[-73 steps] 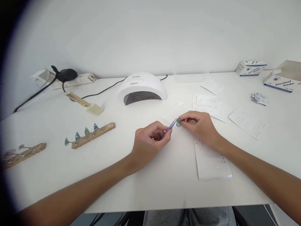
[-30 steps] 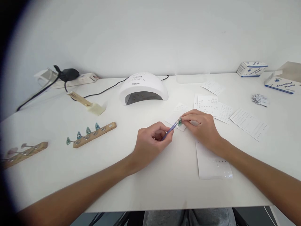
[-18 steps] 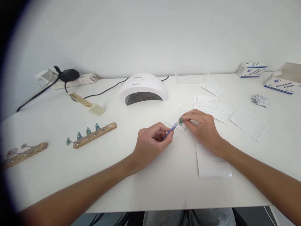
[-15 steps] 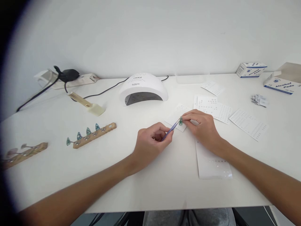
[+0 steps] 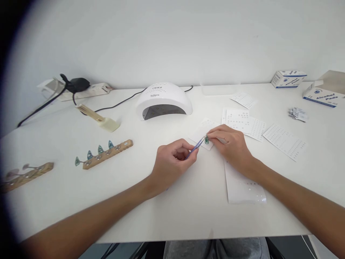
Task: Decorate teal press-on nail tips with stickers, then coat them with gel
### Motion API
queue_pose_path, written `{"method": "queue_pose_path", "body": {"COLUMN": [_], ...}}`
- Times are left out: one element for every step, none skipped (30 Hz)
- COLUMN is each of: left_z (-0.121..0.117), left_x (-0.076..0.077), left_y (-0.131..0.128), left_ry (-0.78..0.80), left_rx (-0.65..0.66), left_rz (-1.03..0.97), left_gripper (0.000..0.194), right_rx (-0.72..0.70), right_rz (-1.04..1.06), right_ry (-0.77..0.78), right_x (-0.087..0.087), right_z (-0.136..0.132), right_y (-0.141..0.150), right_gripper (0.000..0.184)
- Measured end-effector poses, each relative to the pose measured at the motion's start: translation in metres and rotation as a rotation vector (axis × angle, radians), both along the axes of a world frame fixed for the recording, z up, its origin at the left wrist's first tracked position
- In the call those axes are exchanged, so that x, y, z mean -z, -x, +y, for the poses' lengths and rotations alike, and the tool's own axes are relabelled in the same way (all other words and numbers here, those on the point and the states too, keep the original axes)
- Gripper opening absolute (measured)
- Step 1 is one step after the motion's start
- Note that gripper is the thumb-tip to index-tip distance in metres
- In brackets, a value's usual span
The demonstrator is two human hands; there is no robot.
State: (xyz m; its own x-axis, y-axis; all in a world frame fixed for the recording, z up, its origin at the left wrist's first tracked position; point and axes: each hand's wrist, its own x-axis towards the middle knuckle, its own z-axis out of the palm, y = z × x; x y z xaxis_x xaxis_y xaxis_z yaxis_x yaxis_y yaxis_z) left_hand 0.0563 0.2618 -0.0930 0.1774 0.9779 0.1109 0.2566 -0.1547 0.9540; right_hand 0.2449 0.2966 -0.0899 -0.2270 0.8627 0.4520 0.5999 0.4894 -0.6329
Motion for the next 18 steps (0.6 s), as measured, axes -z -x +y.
{"method": "queue_pose_path", "body": {"left_z": [0.0001,0.0002,0.0005,0.0007,0.0010,0.0012,0.0014,0.0015,0.0016,0.0017,0.0017,0.0018,0.0018,0.0018,0.0019,0.0021,0.0023,0.0025], "left_x": [0.0001,0.0001,0.0001,0.0001,0.0000,0.0000,-0.0001,-0.0001,-0.0002,-0.0003,-0.0003,-0.0003,-0.0004,-0.0004,-0.0004,-0.0003,-0.0003,-0.0002], "left_y": [0.0002,0.0002,0.0002,0.0001,0.0000,-0.0002,-0.0003,-0.0003,-0.0004,-0.0003,-0.0003,-0.0002,-0.0001,-0.0001,0.0000,0.0000,0.0000,0.0000], "left_ry": [0.000,0.002,0.003,0.006,0.007,0.007,0.006,0.003,-0.001,-0.003,-0.006,-0.006,-0.007,-0.007,-0.009,-0.010,-0.012,-0.012], "left_rx": [0.001,0.003,0.004,0.003,0.002,0.002,0.002,0.001,0.000,0.000,0.001,0.001,0.004,0.006,0.008,0.009,0.007,0.007], "left_rz": [0.001,0.001,0.002,0.003,0.004,0.004,0.006,0.007,0.009,0.011,0.013,0.013,0.013,0.013,0.013,0.014,0.014,0.014], "left_gripper": [0.015,0.015,0.015,0.015,0.016,0.016,0.016,0.016,0.016,0.016,0.016,0.017,0.017,0.016,0.016,0.016,0.016,0.016], "right_rx": [0.001,0.001,-0.002,-0.006,-0.007,-0.008,-0.012,-0.016,-0.020,-0.027,-0.031,-0.033,-0.032,-0.032,-0.033,-0.036,-0.040,-0.048], "right_rz": [-0.003,-0.007,-0.013,-0.022,-0.032,-0.043,-0.054,-0.063,-0.067,-0.072,-0.075,-0.081,-0.086,-0.095,-0.103,-0.111,-0.115,-0.117], "right_ry": [-0.002,-0.009,-0.019,-0.031,-0.046,-0.064,-0.082,-0.097,-0.114,-0.129,-0.142,-0.151,-0.160,-0.167,-0.177,-0.186,-0.196,-0.204], "right_x": [-0.0001,-0.0002,-0.0003,-0.0004,-0.0004,-0.0003,-0.0002,0.0000,0.0002,0.0005,0.0009,0.0013,0.0017,0.0021,0.0025,0.0028,0.0031,0.0032], "right_z": [-0.0001,0.0000,0.0001,0.0003,0.0005,0.0007,0.0009,0.0011,0.0012,0.0014,0.0015,0.0017,0.0019,0.0022,0.0025,0.0028,0.0030,0.0032], "right_y": [0.0000,0.0001,0.0000,-0.0001,-0.0003,-0.0006,-0.0010,-0.0015,-0.0021,-0.0026,-0.0032,-0.0037,-0.0041,-0.0045,-0.0049,-0.0052,-0.0054,-0.0055], "right_gripper": [0.019,0.019,0.020,0.020,0.021,0.021,0.022,0.022,0.023,0.023,0.024,0.024,0.024,0.025,0.025,0.025,0.025,0.026]}}
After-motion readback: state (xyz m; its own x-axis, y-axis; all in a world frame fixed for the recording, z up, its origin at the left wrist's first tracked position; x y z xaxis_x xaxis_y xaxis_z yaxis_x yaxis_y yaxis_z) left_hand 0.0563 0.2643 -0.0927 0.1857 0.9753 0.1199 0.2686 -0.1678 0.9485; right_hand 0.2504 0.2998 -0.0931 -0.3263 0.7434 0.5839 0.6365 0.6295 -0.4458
